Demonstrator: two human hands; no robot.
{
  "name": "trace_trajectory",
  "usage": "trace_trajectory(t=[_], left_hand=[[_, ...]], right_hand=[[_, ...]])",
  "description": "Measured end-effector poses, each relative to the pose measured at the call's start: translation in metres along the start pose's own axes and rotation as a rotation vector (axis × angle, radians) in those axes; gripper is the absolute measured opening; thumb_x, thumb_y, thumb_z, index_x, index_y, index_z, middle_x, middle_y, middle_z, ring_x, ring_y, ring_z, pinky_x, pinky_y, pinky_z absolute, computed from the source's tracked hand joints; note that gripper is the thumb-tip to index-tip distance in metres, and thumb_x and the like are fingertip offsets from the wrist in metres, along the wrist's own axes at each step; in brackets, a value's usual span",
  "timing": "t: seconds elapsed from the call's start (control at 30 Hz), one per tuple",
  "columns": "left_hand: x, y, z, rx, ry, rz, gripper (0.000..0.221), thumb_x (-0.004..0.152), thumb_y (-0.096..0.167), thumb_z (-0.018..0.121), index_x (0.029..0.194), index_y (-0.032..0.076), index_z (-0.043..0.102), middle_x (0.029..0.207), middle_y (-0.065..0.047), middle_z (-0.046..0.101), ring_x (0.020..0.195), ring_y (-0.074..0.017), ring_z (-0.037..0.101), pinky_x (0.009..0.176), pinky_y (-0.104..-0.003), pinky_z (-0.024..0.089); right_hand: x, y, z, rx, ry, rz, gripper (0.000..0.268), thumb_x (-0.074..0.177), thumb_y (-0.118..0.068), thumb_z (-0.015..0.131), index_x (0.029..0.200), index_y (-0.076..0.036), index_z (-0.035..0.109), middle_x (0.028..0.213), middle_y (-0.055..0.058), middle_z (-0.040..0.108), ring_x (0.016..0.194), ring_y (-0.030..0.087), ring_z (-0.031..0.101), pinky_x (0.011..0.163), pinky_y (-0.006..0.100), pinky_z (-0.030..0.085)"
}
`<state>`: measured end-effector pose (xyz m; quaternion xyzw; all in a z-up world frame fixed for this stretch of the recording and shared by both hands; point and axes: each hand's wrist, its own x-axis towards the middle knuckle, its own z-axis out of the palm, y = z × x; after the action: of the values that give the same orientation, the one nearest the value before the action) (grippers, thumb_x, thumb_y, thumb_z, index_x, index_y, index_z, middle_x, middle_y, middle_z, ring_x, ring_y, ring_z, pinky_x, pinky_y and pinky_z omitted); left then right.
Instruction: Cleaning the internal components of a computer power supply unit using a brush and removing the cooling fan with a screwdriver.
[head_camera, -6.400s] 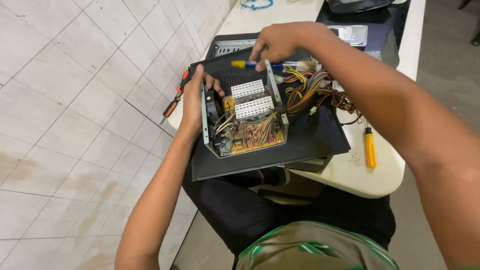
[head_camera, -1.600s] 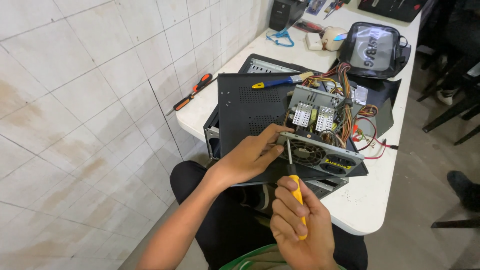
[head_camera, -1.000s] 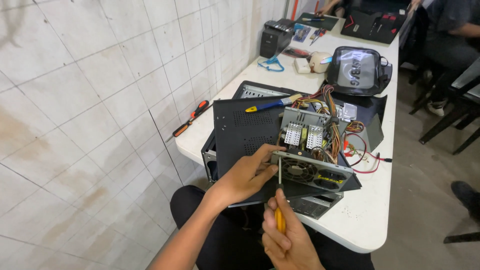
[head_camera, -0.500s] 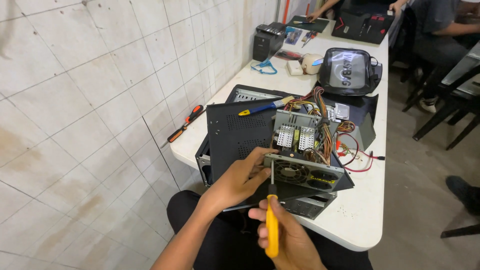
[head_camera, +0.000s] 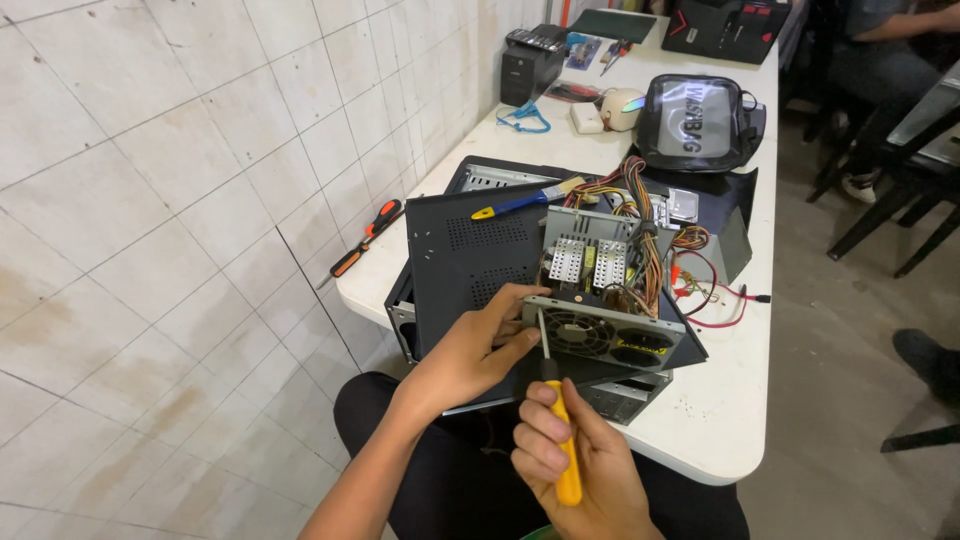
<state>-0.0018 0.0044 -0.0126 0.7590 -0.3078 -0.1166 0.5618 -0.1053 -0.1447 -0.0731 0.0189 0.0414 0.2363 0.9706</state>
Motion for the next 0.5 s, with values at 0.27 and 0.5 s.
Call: trace_trajectory(t=[0.27, 0.5], left_hand=[[-0.002, 0.004, 0.0, 0.015, -0.01, 0.002, 0.04, 0.102, 0.02, 0.051, 0.142, 0.013, 0.046, 0.126, -0.009, 0.073, 0.116, -0.0184, 0.072, 0.098, -0.029, 0.053], [-0.001, 0.0, 0.0, 0.002, -0.006, 0.016, 0.043, 0.1, 0.017, 0.055, 0.141, 0.014, 0.047, 0.133, -0.011, 0.071, 0.12, -0.0215, 0.072, 0.105, -0.031, 0.054]], right_hand=[[-0.001, -0.002, -0.006, 0.062, -0.122, 0.057, 0.035, 0.114, -0.042, 0.034, 0.099, -0.013, 0.049, 0.06, -0.004, 0.039, 0.034, 0.012, 0.034, 0.035, 0.027, 0.029], [0.003, -0.001, 0.002, -0.251, 0.245, -0.097, 0.029, 0.106, -0.039, 0.054, 0.105, -0.01, 0.052, 0.074, 0.0, 0.05, 0.045, 0.005, 0.045, 0.036, 0.018, 0.041]])
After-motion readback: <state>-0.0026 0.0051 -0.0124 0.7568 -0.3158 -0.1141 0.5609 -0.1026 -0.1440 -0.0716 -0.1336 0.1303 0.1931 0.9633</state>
